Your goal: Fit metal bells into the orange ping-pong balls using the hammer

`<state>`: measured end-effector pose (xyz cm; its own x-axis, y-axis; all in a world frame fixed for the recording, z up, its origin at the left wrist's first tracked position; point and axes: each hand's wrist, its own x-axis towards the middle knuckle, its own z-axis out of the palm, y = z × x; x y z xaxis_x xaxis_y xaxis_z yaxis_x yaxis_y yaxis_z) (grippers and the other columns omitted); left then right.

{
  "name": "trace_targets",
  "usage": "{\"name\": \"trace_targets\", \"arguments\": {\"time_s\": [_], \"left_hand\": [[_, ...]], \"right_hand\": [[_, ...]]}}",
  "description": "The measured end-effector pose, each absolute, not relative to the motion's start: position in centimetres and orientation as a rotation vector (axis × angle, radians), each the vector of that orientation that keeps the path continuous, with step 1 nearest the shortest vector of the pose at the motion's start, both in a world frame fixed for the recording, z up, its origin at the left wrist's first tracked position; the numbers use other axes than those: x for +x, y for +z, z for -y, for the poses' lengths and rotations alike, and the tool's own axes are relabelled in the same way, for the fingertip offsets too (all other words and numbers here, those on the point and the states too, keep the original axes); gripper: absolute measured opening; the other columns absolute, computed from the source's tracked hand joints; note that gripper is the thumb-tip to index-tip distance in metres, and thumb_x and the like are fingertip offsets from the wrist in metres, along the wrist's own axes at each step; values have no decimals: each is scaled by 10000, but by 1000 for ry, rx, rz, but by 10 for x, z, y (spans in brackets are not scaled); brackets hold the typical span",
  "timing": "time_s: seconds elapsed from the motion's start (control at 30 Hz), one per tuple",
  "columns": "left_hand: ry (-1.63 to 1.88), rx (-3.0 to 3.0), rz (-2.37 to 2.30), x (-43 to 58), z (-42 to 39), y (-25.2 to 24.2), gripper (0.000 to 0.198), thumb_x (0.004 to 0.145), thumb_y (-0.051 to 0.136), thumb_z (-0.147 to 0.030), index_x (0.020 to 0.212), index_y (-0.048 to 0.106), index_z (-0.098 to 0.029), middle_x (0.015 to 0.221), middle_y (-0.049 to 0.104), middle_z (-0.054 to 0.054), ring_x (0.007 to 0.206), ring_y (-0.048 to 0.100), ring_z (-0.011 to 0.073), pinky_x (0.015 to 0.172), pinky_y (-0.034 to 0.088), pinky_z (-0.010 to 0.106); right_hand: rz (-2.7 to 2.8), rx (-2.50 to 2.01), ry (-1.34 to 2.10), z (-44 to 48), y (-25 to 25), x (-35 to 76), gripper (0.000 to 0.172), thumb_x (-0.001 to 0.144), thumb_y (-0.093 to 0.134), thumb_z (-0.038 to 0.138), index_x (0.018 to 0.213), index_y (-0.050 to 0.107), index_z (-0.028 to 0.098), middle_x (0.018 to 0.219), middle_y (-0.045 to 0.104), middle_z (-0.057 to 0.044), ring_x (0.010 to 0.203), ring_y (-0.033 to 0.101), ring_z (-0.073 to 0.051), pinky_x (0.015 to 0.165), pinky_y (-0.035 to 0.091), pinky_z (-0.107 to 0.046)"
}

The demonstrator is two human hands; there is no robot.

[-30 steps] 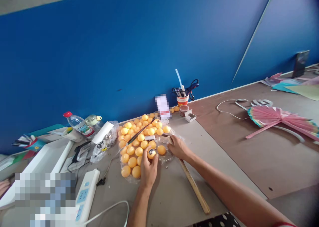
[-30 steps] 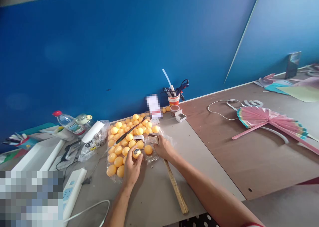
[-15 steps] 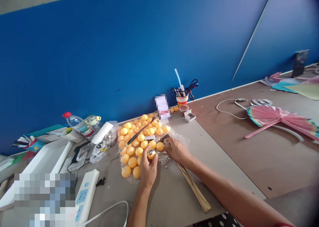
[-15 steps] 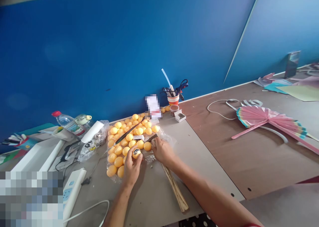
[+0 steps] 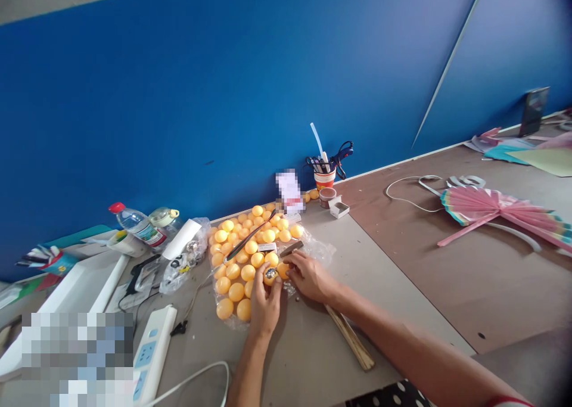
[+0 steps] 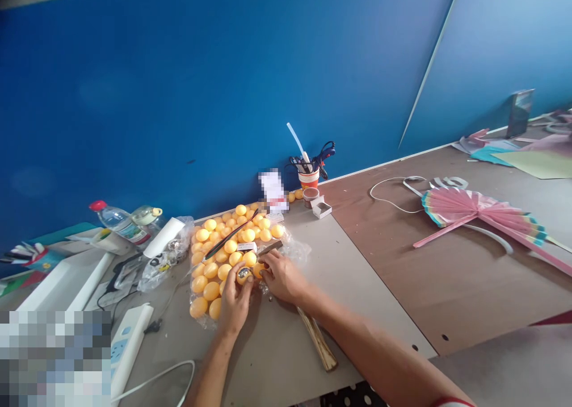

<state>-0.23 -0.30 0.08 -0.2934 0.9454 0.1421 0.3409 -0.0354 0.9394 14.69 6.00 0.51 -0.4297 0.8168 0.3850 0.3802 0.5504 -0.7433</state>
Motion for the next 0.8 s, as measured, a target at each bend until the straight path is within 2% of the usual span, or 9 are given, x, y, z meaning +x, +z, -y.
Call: {"name": "trace_targets", "arguments": {"time_s": [0.1,0.4,0.8], "left_hand": [[1336,1406,-1714,-3,3,2,460,875,534,-502,1215,552,-193,1229,631,133,1132,615,250,955,520,388],[1388,1496,-1736,-5,1,1,400,907,485,-483,1154,580,-184,1206,648,141,1150,604,255,993,495,417],[1388,1451,-1646,-6,2,1,298,883,536,-383,1105,595,-194,1150,658,101,1078,621,225,936,518,352]], "right_hand": [[2066,-917,734,-56,6,146,256,761,526,50,970,603,176,899,607,-79,787,582,-196,714,503,-321],[2091,-848,703,-54,0,144,257,753,538,65,980,591,175,931,623,-85,860,583,-213,774,503,-340],[2170,-930,672,-53,3,144,268,762,519,89,1007,594,169,927,633,-83,825,579,-204,789,484,-340]]}}
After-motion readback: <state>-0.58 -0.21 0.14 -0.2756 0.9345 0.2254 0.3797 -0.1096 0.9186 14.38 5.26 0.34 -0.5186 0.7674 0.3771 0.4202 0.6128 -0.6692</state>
